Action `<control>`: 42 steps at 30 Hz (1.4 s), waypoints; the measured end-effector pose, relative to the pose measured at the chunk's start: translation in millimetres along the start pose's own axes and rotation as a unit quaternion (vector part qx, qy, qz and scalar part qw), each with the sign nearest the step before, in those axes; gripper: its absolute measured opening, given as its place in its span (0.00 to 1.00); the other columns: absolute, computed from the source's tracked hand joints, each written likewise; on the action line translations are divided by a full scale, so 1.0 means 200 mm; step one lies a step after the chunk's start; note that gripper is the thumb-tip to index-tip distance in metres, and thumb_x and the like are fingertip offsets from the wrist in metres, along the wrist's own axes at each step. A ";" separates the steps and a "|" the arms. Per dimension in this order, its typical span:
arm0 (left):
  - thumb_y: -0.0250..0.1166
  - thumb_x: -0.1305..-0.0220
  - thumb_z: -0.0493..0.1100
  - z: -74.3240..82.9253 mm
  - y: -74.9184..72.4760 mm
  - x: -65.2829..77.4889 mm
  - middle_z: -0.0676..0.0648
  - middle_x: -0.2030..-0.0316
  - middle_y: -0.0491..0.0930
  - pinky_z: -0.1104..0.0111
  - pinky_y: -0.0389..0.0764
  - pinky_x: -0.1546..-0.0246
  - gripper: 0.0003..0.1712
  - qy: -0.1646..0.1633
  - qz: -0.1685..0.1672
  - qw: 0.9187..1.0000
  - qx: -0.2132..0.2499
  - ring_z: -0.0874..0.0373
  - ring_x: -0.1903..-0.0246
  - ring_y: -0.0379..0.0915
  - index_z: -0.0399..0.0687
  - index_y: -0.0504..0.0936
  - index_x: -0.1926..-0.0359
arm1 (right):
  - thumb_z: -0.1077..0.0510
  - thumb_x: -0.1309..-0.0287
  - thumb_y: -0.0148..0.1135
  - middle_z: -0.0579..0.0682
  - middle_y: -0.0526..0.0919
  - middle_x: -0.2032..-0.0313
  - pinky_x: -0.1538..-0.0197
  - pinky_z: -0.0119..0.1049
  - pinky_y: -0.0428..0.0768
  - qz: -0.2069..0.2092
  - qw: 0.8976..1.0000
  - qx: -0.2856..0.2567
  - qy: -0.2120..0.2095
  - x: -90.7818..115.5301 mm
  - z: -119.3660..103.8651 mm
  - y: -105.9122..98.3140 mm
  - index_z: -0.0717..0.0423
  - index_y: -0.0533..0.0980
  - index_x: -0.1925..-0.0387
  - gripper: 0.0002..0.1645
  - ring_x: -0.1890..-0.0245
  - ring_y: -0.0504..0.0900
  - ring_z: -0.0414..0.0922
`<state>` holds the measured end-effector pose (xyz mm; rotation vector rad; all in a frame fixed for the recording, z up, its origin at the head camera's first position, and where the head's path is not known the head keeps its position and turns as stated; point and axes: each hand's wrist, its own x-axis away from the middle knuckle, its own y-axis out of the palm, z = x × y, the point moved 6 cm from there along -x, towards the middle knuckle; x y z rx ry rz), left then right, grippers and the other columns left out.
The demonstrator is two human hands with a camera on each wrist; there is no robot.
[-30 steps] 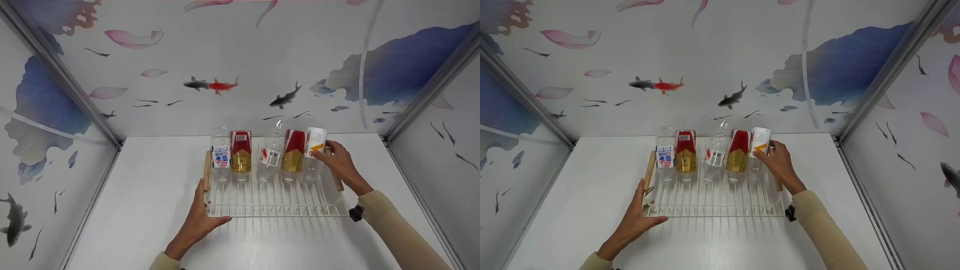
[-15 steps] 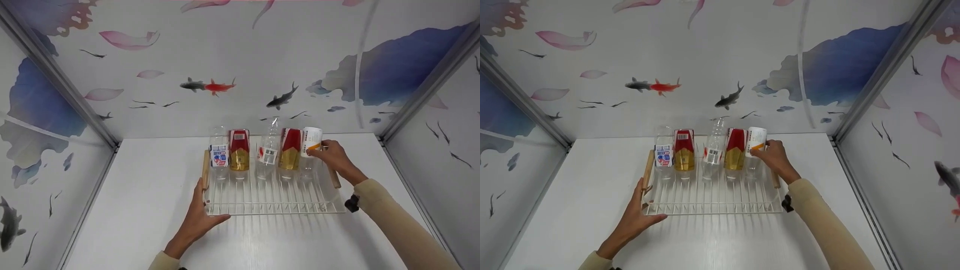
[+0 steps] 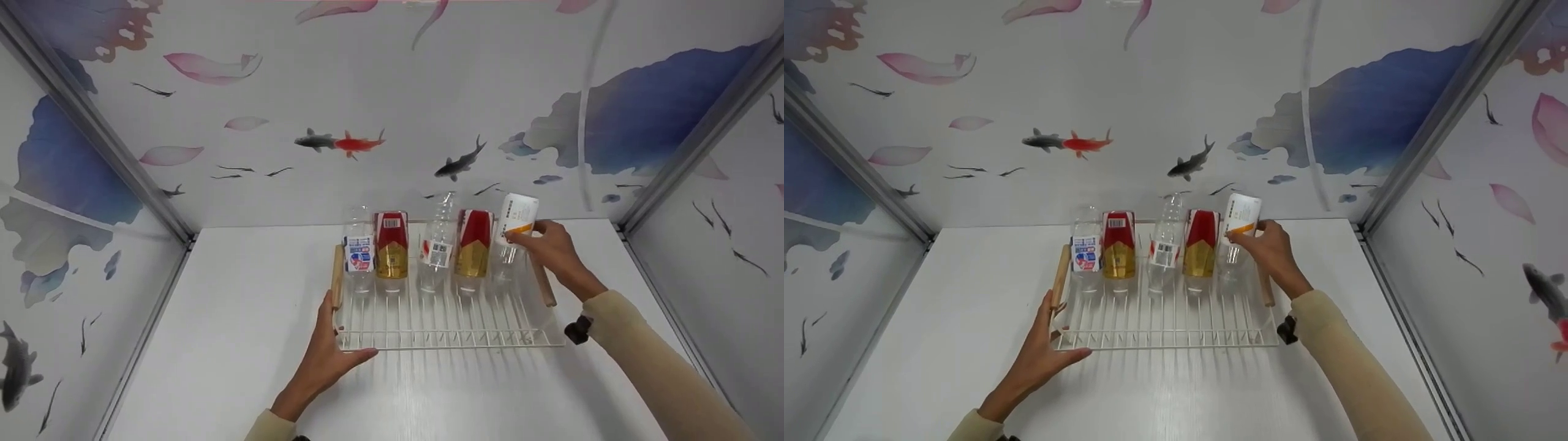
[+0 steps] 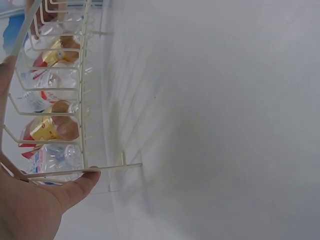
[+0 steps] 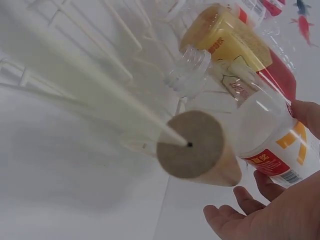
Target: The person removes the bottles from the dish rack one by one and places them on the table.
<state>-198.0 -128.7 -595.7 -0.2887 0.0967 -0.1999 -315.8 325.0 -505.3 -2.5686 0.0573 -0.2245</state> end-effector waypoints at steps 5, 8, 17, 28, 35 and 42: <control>0.90 0.47 0.53 0.00 0.00 0.00 0.35 0.15 0.50 0.42 0.82 0.32 0.85 -0.004 0.002 1.000 -0.003 0.36 0.28 0.73 0.55 0.31 0.10 | 0.37 0.28 0.71 0.71 0.70 0.25 0.22 0.67 0.68 0.018 0.999 -0.015 -0.031 0.06 -0.08 -0.04 0.69 0.59 0.19 0.56 0.28 0.73 0.69; 0.90 0.47 0.55 0.01 0.00 0.00 0.36 0.14 0.49 0.40 0.79 0.31 0.85 -0.003 0.003 1.000 -0.004 0.35 0.26 0.71 0.55 0.32 0.10 | 0.39 0.27 0.71 0.71 0.71 0.26 0.22 0.66 0.69 0.030 0.998 -0.021 -0.049 0.09 -0.12 -0.06 0.69 0.60 0.20 0.53 0.27 0.73 0.69; 0.90 0.47 0.56 0.00 -0.01 0.01 0.36 0.14 0.48 0.38 0.76 0.29 0.84 -0.008 0.012 1.000 -0.016 0.34 0.24 0.68 0.53 0.33 0.10 | 0.41 0.27 0.73 0.69 0.73 0.27 0.21 0.68 0.68 0.034 0.994 -0.029 -0.096 0.15 -0.22 -0.07 0.68 0.62 0.21 0.51 0.26 0.72 0.68; 0.89 0.45 0.57 -0.01 0.00 0.00 0.34 0.16 0.51 0.37 0.76 0.29 0.84 0.007 0.000 1.000 -0.001 0.34 0.27 0.71 0.52 0.31 0.10 | 0.44 0.27 0.73 0.66 0.77 0.31 0.23 0.67 0.72 0.031 0.992 -0.035 -0.120 0.23 -0.28 -0.08 0.67 0.63 0.21 0.48 0.31 0.77 0.63; 0.88 0.45 0.58 -0.01 0.00 0.01 0.35 0.14 0.48 0.37 0.73 0.27 0.84 -0.007 0.006 1.000 -0.018 0.33 0.23 0.67 0.51 0.32 0.10 | 0.44 0.26 0.72 0.65 0.76 0.30 0.27 0.63 0.78 0.013 0.991 -0.031 -0.128 0.29 -0.30 -0.07 0.64 0.62 0.19 0.48 0.34 0.81 0.64; 0.89 0.46 0.59 -0.01 0.00 0.01 0.36 0.13 0.44 0.36 0.69 0.25 0.85 -0.012 0.008 1.000 -0.022 0.32 0.20 0.61 0.51 0.32 0.10 | 0.45 0.25 0.72 0.64 0.76 0.29 0.38 0.30 0.83 0.004 0.990 -0.022 -0.138 0.33 -0.31 -0.06 0.61 0.61 0.17 0.48 0.37 0.81 0.63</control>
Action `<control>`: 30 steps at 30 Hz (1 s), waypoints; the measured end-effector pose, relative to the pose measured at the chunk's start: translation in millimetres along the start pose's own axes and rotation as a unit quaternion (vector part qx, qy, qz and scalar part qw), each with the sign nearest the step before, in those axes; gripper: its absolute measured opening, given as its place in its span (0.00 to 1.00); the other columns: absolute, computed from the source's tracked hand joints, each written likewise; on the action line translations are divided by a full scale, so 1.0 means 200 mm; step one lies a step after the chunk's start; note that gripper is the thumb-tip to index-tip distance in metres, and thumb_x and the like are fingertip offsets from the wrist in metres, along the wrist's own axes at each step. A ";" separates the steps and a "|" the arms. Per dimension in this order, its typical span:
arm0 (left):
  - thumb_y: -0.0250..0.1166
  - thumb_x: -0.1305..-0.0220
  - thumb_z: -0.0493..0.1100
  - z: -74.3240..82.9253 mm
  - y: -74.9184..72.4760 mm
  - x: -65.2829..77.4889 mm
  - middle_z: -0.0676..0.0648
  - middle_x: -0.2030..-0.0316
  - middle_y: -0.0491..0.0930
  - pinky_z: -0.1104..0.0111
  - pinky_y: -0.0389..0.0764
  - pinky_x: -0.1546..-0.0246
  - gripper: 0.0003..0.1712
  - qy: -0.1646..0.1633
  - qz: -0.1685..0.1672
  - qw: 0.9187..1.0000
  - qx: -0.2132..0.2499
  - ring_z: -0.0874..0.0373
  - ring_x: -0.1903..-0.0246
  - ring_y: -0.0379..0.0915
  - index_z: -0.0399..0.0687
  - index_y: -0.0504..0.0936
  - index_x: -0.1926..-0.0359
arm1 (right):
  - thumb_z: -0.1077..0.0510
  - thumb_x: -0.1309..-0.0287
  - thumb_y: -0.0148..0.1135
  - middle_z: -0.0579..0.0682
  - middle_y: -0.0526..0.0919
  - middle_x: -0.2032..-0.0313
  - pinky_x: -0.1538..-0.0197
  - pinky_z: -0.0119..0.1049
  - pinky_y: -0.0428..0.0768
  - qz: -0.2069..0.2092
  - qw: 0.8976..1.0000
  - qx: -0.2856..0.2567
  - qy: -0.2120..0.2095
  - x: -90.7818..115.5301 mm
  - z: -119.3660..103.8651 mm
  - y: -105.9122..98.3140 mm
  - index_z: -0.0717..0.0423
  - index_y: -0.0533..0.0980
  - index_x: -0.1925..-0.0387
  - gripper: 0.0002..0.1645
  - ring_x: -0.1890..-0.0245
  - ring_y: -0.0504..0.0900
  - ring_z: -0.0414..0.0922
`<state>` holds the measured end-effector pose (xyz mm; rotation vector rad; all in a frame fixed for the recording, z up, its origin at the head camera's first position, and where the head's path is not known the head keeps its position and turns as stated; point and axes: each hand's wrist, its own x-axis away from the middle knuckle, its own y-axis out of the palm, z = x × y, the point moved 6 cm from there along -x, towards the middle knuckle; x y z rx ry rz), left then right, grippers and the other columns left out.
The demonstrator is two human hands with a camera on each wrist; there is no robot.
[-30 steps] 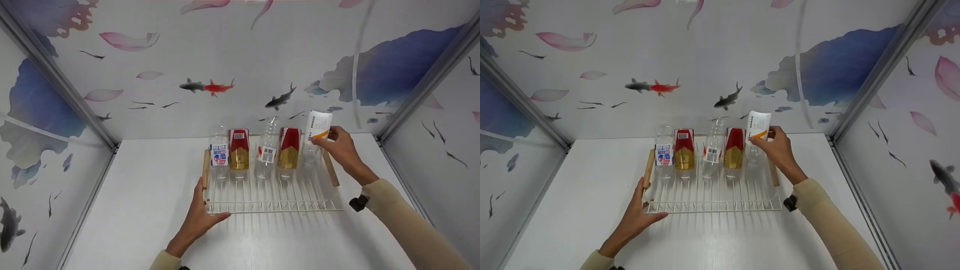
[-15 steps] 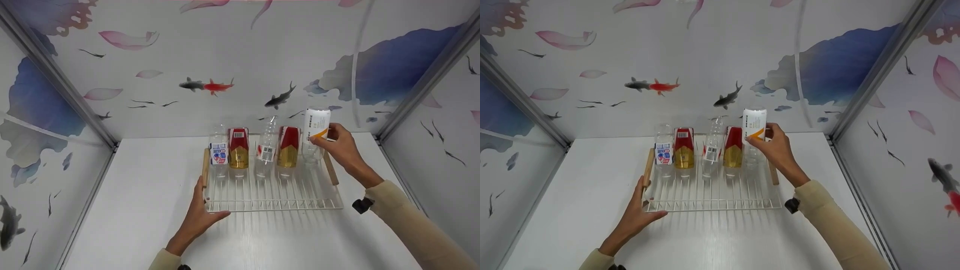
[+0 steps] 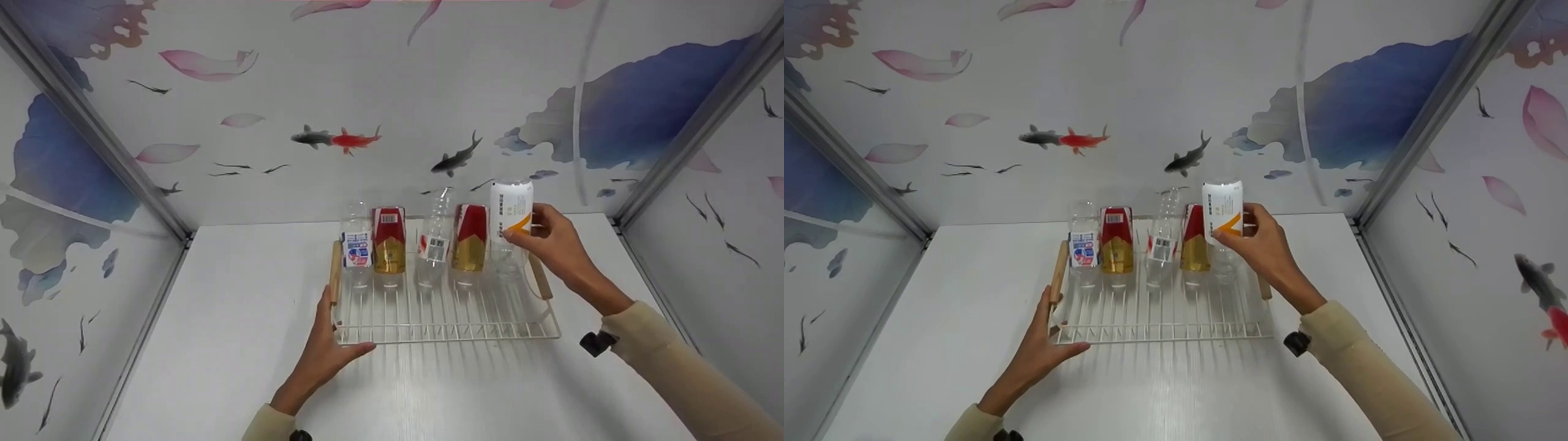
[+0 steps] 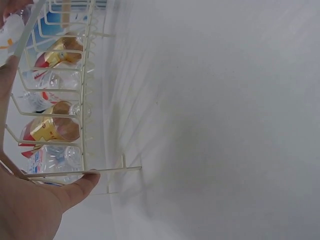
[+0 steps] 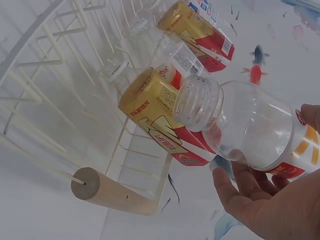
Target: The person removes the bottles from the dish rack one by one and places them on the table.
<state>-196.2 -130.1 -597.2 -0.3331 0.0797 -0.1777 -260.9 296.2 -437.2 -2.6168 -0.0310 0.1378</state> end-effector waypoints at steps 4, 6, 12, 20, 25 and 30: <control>0.89 0.46 0.56 0.00 0.00 0.00 0.36 0.13 0.45 0.36 0.71 0.25 0.85 -0.001 -0.001 1.000 0.007 0.33 0.21 0.63 0.52 0.31 0.10 | 0.46 0.26 0.72 0.63 0.77 0.30 0.44 0.20 0.80 0.000 1.000 0.007 -0.007 0.02 -0.02 0.00 0.61 0.63 0.18 0.47 0.38 0.82 0.61; 0.89 0.46 0.54 0.00 0.00 0.00 0.37 0.13 0.45 0.37 0.72 0.26 0.84 -0.002 -0.002 1.000 0.011 0.33 0.22 0.64 0.53 0.31 0.10 | 0.46 0.26 0.73 0.62 0.78 0.31 0.44 0.20 0.79 0.000 1.000 0.009 -0.013 0.02 -0.03 0.00 0.61 0.64 0.18 0.46 0.38 0.82 0.60; 0.90 0.46 0.52 0.01 0.00 0.00 0.37 0.13 0.45 0.37 0.73 0.27 0.85 -0.002 -0.003 1.000 0.010 0.34 0.23 0.66 0.53 0.32 0.10 | 0.47 0.25 0.73 0.62 0.79 0.32 0.44 0.19 0.80 -0.006 1.000 0.010 -0.025 0.06 -0.04 0.01 0.59 0.65 0.18 0.45 0.39 0.83 0.59; 0.90 0.47 0.54 0.01 -0.01 0.00 0.37 0.13 0.46 0.40 0.77 0.28 0.85 -0.007 -0.004 1.000 0.013 0.36 0.25 0.69 0.54 0.31 0.10 | 0.47 0.28 0.76 0.60 0.79 0.31 0.44 0.23 0.82 -0.017 1.000 0.000 -0.017 0.11 -0.04 0.06 0.57 0.65 0.18 0.47 0.38 0.83 0.59; 0.90 0.47 0.53 0.01 -0.01 0.00 0.38 0.13 0.45 0.39 0.76 0.28 0.86 -0.008 -0.004 1.000 0.017 0.35 0.24 0.68 0.53 0.31 0.10 | 0.48 0.29 0.77 0.60 0.80 0.31 0.42 0.25 0.83 -0.028 0.999 0.002 -0.018 0.13 -0.04 0.11 0.59 0.66 0.20 0.46 0.37 0.84 0.59; 0.90 0.48 0.51 0.01 0.00 0.00 0.40 0.12 0.45 0.38 0.75 0.28 0.85 -0.017 0.000 1.000 0.014 0.34 0.23 0.66 0.55 0.32 0.10 | 0.49 0.30 0.77 0.60 0.81 0.32 0.38 0.35 0.85 -0.040 0.999 0.008 -0.024 0.16 -0.05 0.15 0.59 0.67 0.21 0.45 0.37 0.84 0.59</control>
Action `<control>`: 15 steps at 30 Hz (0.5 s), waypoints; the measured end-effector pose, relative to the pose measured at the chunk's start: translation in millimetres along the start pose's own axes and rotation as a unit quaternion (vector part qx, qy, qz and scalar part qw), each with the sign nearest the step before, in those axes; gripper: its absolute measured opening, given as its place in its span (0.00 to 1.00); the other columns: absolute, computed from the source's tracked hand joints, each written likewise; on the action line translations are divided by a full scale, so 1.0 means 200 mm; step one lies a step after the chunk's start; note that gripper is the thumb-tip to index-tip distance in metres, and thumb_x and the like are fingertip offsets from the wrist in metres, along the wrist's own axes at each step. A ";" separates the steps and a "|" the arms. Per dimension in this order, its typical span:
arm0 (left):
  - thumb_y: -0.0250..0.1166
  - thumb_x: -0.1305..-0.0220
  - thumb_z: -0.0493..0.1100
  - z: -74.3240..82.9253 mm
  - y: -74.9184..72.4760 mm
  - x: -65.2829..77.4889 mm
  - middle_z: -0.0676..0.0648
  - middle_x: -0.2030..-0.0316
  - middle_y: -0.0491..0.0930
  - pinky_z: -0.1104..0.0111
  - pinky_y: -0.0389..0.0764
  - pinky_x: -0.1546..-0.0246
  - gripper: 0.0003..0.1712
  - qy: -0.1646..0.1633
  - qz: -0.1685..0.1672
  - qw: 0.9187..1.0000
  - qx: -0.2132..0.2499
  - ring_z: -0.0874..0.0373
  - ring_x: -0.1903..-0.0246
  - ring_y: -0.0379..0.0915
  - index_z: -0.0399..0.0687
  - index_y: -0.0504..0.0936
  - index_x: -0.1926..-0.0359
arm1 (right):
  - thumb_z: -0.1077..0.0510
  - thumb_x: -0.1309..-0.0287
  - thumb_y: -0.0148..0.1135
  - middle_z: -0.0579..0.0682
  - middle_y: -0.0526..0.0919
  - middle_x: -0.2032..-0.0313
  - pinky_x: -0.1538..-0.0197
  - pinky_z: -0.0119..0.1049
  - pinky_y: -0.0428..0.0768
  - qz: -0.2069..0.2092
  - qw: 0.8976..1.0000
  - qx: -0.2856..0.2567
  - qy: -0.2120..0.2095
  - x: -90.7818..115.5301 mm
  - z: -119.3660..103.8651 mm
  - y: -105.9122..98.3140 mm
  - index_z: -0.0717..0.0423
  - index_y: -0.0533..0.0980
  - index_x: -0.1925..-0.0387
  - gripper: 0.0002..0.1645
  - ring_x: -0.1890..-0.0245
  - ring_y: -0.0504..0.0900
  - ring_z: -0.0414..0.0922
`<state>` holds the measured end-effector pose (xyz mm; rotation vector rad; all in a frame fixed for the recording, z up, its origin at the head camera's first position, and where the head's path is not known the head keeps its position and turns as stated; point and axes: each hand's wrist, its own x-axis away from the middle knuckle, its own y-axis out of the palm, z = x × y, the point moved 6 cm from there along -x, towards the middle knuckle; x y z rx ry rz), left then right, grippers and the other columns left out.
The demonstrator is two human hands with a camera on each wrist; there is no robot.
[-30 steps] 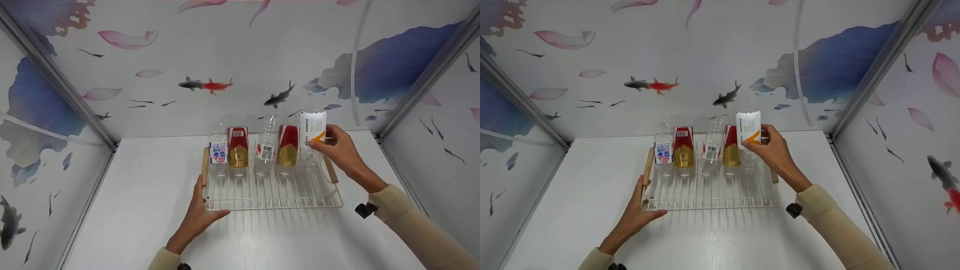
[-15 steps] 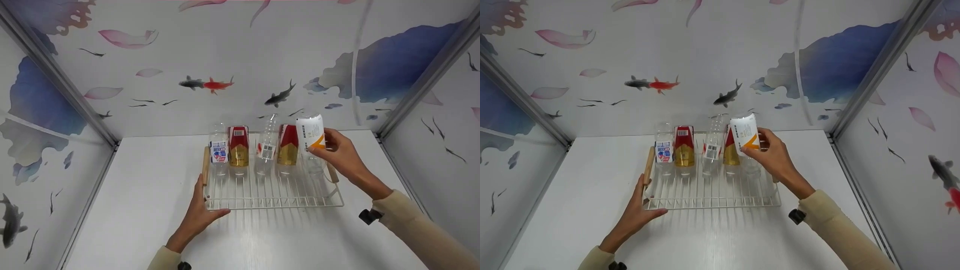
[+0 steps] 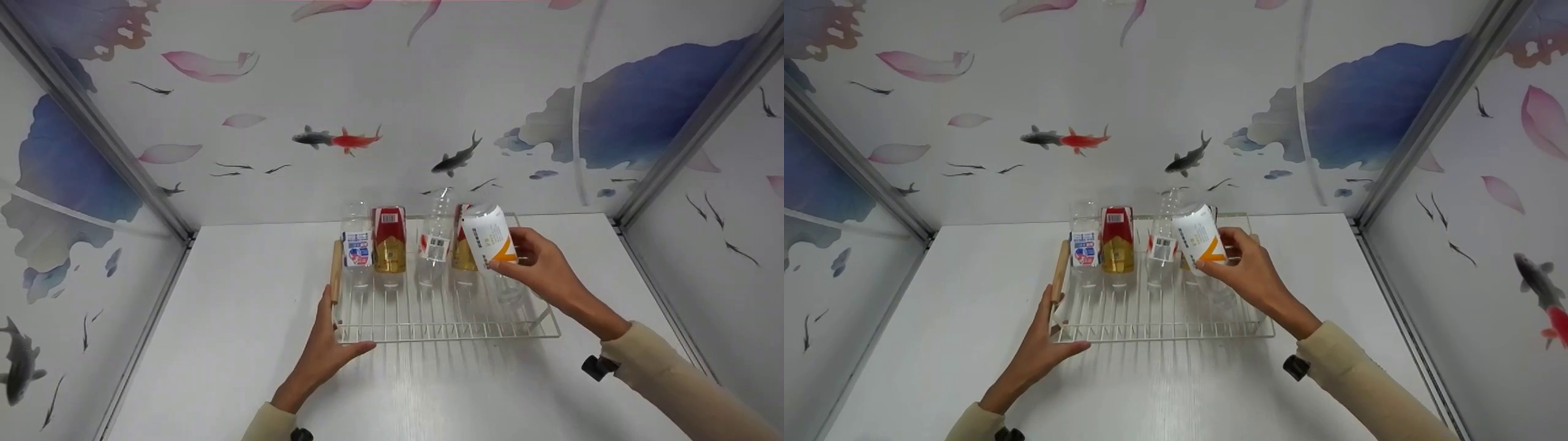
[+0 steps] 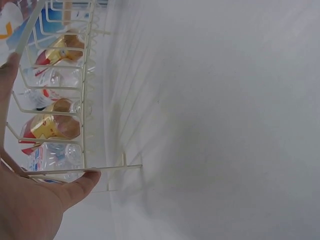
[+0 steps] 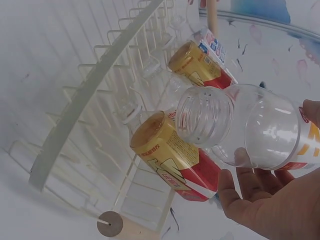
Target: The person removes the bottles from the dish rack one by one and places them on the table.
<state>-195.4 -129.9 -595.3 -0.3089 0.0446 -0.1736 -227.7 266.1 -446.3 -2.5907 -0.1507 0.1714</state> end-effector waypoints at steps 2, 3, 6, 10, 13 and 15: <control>0.90 0.48 0.52 0.00 0.00 0.00 0.40 0.13 0.46 0.39 0.75 0.28 0.86 -0.002 -0.002 1.000 0.002 0.34 0.23 0.67 0.56 0.32 0.10 | 0.49 0.30 0.78 0.60 0.81 0.32 0.36 0.42 0.86 -0.004 1.000 0.000 0.000 0.01 -0.01 0.02 0.59 0.68 0.21 0.45 0.37 0.84 0.58; 0.90 0.47 0.52 0.00 0.00 0.00 0.39 0.13 0.46 0.38 0.75 0.28 0.85 0.000 -0.004 1.000 0.003 0.34 0.23 0.67 0.56 0.31 0.10 | 0.49 0.30 0.78 0.60 0.81 0.32 0.36 0.45 0.86 -0.006 1.000 -0.001 0.000 0.01 -0.01 0.02 0.59 0.67 0.21 0.45 0.37 0.85 0.58; 0.90 0.47 0.52 -0.01 0.00 0.00 0.37 0.13 0.46 0.37 0.74 0.28 0.85 0.005 -0.007 1.000 0.004 0.32 0.23 0.66 0.55 0.31 0.10 | 0.50 0.31 0.78 0.60 0.82 0.33 0.36 0.50 0.86 -0.014 1.000 -0.008 -0.002 0.02 -0.02 0.04 0.59 0.68 0.21 0.45 0.39 0.85 0.58; 0.89 0.45 0.51 -0.01 0.00 -0.01 0.35 0.13 0.44 0.33 0.70 0.27 0.84 0.011 -0.006 1.000 -0.003 0.30 0.22 0.63 0.52 0.32 0.10 | 0.51 0.31 0.78 0.59 0.82 0.34 0.36 0.52 0.87 -0.021 1.000 -0.015 -0.006 0.03 -0.03 0.06 0.59 0.69 0.22 0.44 0.40 0.86 0.57; 0.89 0.45 0.51 -0.01 0.00 -0.01 0.36 0.12 0.42 0.32 0.67 0.25 0.83 0.010 -0.008 1.000 -0.006 0.30 0.20 0.60 0.51 0.32 0.10 | 0.51 0.31 0.78 0.59 0.82 0.34 0.35 0.54 0.86 -0.022 1.000 -0.015 -0.009 0.04 -0.03 0.07 0.59 0.69 0.22 0.44 0.40 0.86 0.57; 0.89 0.44 0.51 -0.01 0.00 -0.01 0.36 0.12 0.41 0.32 0.66 0.25 0.83 0.008 -0.010 1.000 -0.007 0.30 0.20 0.58 0.51 0.32 0.10 | 0.51 0.32 0.79 0.59 0.82 0.34 0.34 0.56 0.86 -0.024 1.000 -0.013 -0.011 0.05 -0.04 0.08 0.59 0.70 0.22 0.44 0.39 0.86 0.57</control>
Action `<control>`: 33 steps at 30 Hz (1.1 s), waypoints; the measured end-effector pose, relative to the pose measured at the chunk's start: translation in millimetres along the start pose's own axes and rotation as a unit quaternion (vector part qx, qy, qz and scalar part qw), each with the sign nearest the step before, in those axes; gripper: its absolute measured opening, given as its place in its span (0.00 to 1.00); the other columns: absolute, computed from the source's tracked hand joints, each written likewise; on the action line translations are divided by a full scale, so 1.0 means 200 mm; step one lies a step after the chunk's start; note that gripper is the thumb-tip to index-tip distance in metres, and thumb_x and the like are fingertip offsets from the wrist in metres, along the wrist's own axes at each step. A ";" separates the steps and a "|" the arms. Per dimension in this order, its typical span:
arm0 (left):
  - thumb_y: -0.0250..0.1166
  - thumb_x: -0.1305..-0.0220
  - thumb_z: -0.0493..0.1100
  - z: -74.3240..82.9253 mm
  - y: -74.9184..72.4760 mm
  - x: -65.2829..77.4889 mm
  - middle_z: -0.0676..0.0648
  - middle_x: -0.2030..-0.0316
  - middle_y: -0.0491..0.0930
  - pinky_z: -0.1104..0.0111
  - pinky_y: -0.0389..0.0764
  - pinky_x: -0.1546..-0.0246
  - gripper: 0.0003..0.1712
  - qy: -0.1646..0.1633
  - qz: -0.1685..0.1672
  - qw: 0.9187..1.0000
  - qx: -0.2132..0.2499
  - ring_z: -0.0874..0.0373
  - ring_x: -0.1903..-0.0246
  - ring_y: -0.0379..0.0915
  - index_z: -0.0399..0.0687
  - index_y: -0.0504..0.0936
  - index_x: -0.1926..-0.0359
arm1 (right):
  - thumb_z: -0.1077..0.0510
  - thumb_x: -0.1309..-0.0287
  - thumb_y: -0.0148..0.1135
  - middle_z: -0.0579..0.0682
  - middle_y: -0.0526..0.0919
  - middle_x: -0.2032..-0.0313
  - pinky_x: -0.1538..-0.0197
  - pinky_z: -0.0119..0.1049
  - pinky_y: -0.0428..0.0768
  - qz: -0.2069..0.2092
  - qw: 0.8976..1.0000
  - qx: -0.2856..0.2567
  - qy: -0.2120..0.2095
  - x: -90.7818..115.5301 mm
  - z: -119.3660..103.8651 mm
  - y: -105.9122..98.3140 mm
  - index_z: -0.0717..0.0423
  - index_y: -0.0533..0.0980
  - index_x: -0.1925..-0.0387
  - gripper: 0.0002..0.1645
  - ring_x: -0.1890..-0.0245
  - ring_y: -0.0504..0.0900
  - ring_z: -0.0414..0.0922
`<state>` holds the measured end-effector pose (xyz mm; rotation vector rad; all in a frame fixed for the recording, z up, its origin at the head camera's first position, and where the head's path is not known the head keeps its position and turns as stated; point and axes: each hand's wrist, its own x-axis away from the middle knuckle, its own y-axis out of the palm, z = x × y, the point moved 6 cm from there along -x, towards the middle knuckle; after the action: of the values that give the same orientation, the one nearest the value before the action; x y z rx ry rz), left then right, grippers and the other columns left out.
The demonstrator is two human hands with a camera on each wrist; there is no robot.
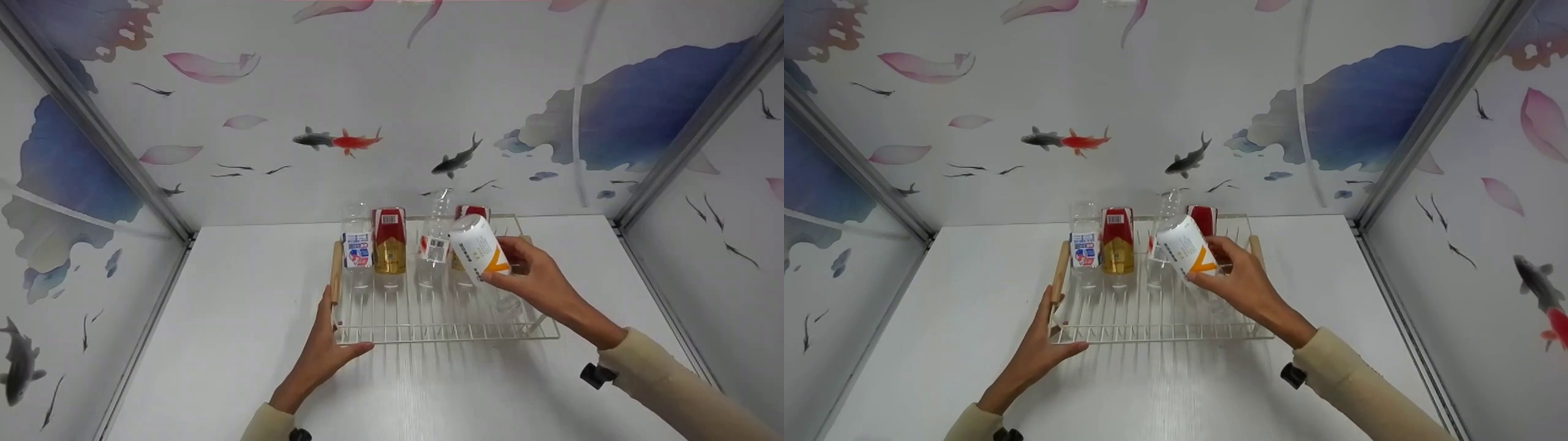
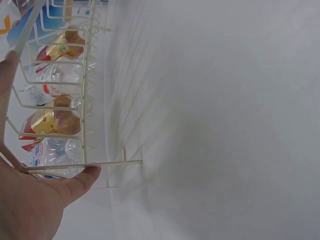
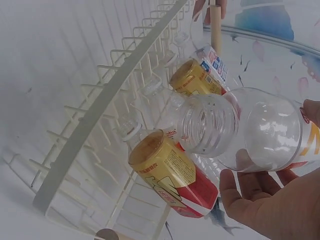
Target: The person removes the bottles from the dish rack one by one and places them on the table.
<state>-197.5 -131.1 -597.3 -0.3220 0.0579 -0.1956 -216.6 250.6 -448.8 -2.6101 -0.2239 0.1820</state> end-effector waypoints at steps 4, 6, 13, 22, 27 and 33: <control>0.89 0.44 0.50 0.00 0.00 0.00 0.36 0.12 0.40 0.32 0.65 0.25 0.83 -0.003 0.000 1.000 0.000 0.30 0.19 0.57 0.49 0.32 0.10 | 0.51 0.32 0.79 0.58 0.82 0.34 0.34 0.55 0.84 -0.009 1.000 -0.002 -0.006 0.01 -0.01 0.02 0.58 0.71 0.22 0.43 0.39 0.85 0.56; 0.89 0.44 0.50 0.01 0.00 0.00 0.36 0.12 0.40 0.32 0.66 0.25 0.83 -0.002 0.001 1.000 0.000 0.30 0.19 0.57 0.49 0.32 0.10 | 0.51 0.32 0.79 0.57 0.82 0.34 0.35 0.52 0.85 -0.016 1.000 -0.006 -0.010 0.01 -0.01 0.03 0.57 0.71 0.23 0.43 0.39 0.85 0.55; 0.89 0.46 0.59 0.00 -0.01 0.00 0.39 0.11 0.40 0.34 0.66 0.24 0.84 0.008 0.010 1.000 -0.010 0.31 0.19 0.56 0.57 0.33 0.10 | 0.53 0.33 0.79 0.56 0.83 0.33 0.40 0.38 0.86 -0.037 0.999 -0.028 -0.017 0.02 -0.03 0.07 0.56 0.73 0.24 0.41 0.40 0.86 0.55; 0.88 0.47 0.60 0.00 -0.01 0.00 0.39 0.11 0.39 0.33 0.65 0.23 0.84 0.024 0.006 1.000 -0.007 0.31 0.18 0.55 0.60 0.32 0.10 | 0.52 0.33 0.79 0.55 0.82 0.33 0.37 0.45 0.86 -0.046 0.999 -0.021 -0.011 0.05 -0.03 0.09 0.55 0.73 0.24 0.41 0.39 0.85 0.55; 0.88 0.45 0.59 0.00 -0.01 0.00 0.39 0.11 0.39 0.34 0.67 0.24 0.84 0.030 0.000 1.000 -0.003 0.31 0.19 0.56 0.58 0.32 0.09 | 0.50 0.33 0.80 0.55 0.82 0.33 0.35 0.55 0.85 -0.052 0.999 -0.012 -0.007 0.07 -0.03 0.10 0.54 0.73 0.24 0.42 0.38 0.84 0.56; 0.87 0.44 0.60 -0.01 -0.03 0.00 0.39 0.11 0.38 0.33 0.64 0.23 0.82 0.030 -0.004 1.000 -0.002 0.32 0.17 0.53 0.59 0.33 0.09 | 0.50 0.34 0.80 0.53 0.82 0.33 0.36 0.50 0.84 -0.059 0.998 -0.005 -0.020 0.07 -0.04 0.13 0.53 0.74 0.24 0.41 0.38 0.84 0.54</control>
<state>-198.0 -136.7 -597.1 -0.3208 0.1171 -0.2123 -197.6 227.1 -456.6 -2.5949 -0.3926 0.1933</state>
